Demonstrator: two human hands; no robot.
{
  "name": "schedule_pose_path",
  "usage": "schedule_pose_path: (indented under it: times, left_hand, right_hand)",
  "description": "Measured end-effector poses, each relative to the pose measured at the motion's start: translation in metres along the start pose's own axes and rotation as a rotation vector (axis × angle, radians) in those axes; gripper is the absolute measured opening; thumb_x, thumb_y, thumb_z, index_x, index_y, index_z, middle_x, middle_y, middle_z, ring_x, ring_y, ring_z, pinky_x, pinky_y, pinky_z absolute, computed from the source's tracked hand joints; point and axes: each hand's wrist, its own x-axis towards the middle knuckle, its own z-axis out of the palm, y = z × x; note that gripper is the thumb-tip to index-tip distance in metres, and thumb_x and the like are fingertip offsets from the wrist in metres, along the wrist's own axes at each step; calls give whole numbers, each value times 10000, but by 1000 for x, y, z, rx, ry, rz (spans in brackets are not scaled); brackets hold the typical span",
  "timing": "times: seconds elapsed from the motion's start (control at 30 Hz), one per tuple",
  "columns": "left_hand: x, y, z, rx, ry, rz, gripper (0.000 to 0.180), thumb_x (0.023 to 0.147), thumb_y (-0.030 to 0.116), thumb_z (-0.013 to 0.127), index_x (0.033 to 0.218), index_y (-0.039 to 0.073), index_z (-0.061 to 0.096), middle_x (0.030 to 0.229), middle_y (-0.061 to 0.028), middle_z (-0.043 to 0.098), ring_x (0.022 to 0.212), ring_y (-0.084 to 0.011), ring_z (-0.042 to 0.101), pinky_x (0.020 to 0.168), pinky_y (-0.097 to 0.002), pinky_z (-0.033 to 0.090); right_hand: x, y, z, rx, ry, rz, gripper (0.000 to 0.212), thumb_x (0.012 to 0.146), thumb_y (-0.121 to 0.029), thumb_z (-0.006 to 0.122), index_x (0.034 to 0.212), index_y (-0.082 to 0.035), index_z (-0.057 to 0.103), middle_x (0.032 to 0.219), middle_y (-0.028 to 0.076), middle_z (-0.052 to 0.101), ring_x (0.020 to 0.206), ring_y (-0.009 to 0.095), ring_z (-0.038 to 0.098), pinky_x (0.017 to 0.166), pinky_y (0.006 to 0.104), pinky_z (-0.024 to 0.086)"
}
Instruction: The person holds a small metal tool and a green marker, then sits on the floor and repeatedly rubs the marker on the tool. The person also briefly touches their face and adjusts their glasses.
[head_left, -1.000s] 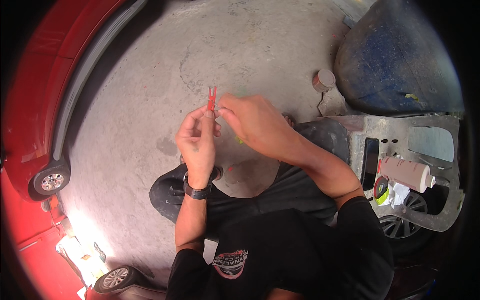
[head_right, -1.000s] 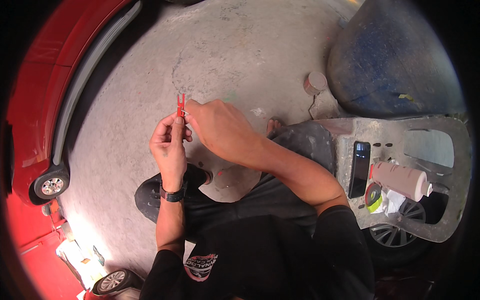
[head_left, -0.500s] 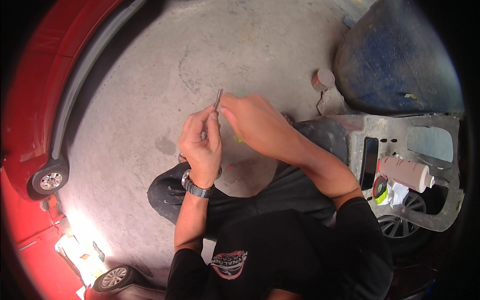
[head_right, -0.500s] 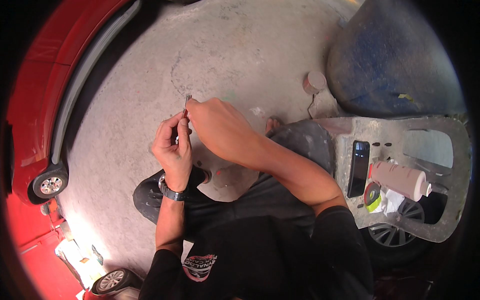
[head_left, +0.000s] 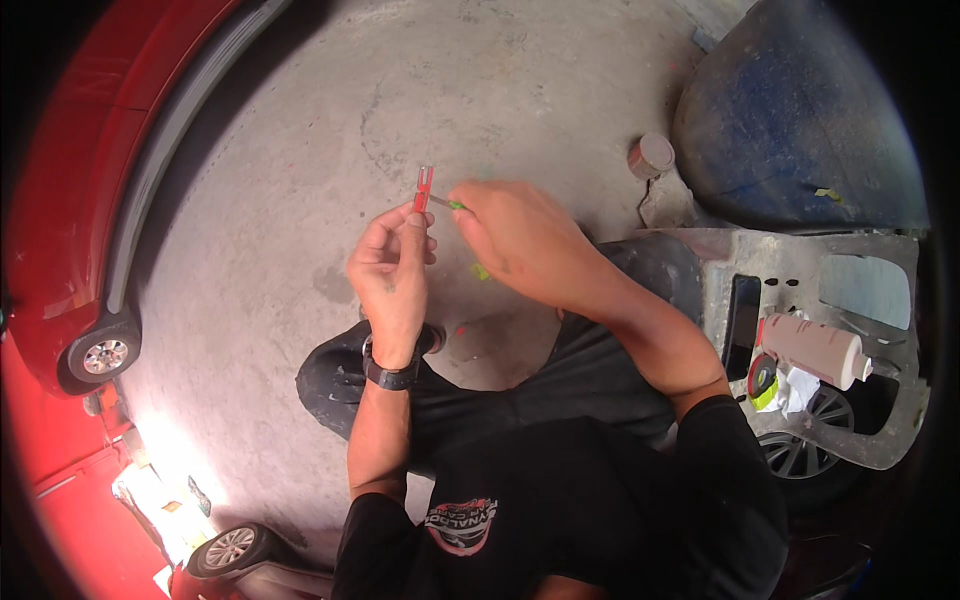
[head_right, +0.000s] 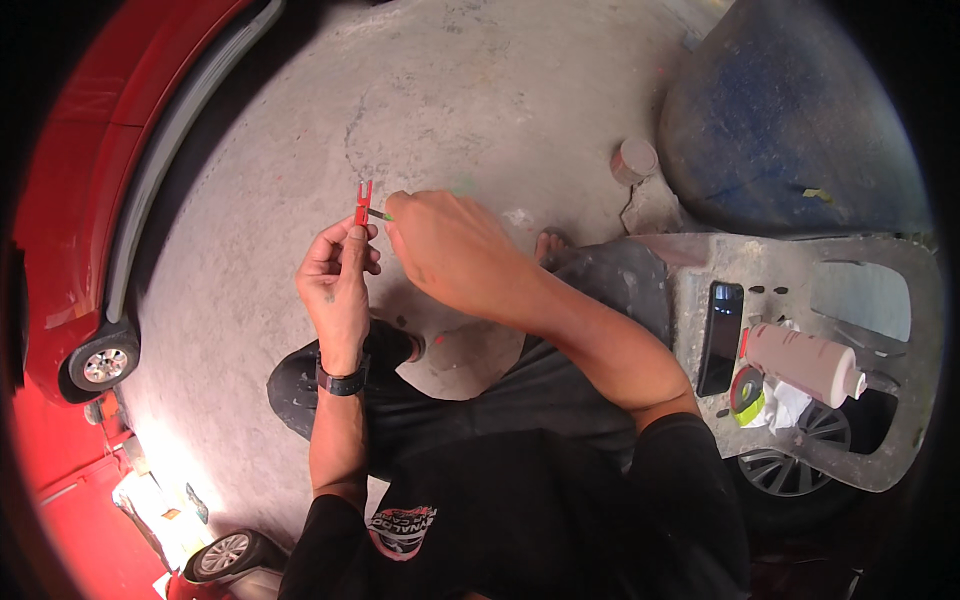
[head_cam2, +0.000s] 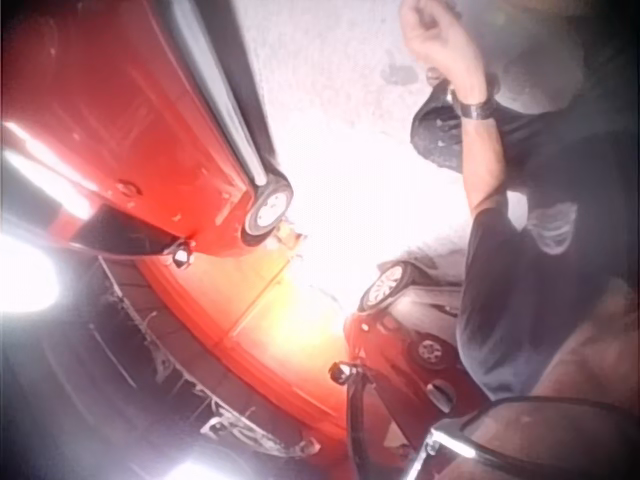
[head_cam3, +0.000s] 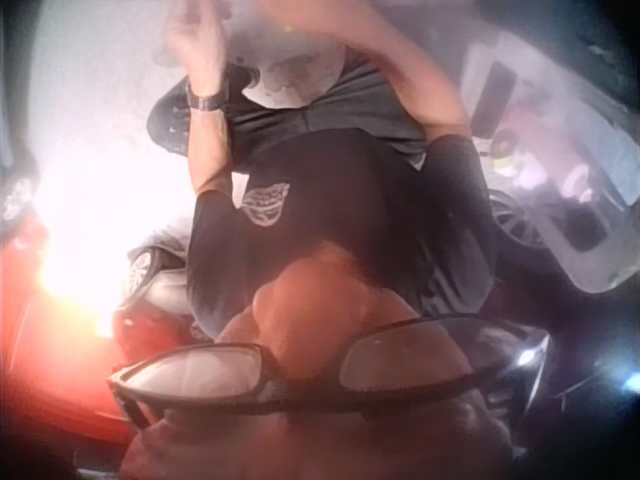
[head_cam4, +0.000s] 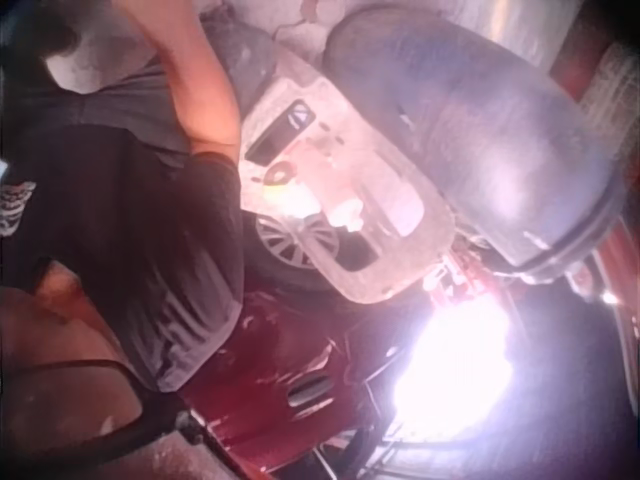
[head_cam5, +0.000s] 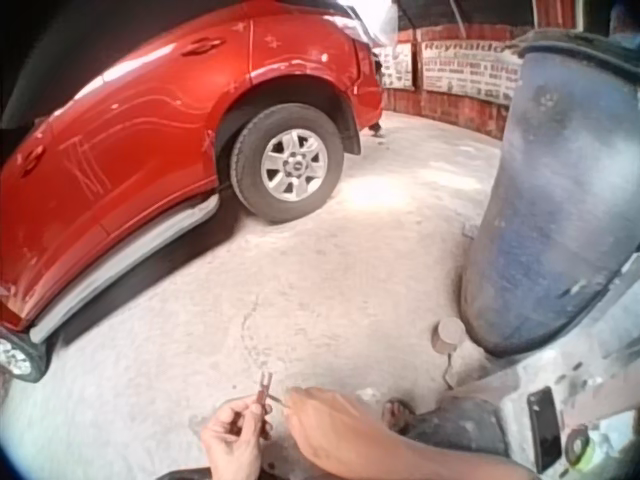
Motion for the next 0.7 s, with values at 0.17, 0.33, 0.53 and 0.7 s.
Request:
schedule_pose_path:
  times: [0.17,0.33,0.53,0.7]
  left_hand:
    - [-1,0,3,32,-2,29,204,1002,147,647,1135,2,702,789,4,668,698,-54,592,636,-210,483]
    - [-3,-2,4,83,2,49,213,996,163,662,1138,9,704,758,16,651,684,-46,578,629,-206,469]
    - [-5,-6,5,76,21,67,197,993,149,666,1128,11,706,755,24,647,676,-39,572,619,-195,456]
    - [-5,-4,4,78,19,63,184,987,134,673,1122,13,708,760,28,649,685,-36,573,617,-190,453]
  right_hand:
    - [-1,1,0,56,3,-5,205,955,-126,513,999,41,626,805,262,633,781,465,618,684,516,463]
    - [1,3,1,66,54,-67,208,950,-105,551,848,70,597,727,271,636,709,462,645,610,519,489]
    - [2,3,1,101,6,-13,193,944,-111,521,949,62,608,744,283,598,739,486,599,656,513,451]
    - [3,3,3,99,2,-8,195,945,-110,527,930,70,600,731,285,590,734,494,589,650,517,445]
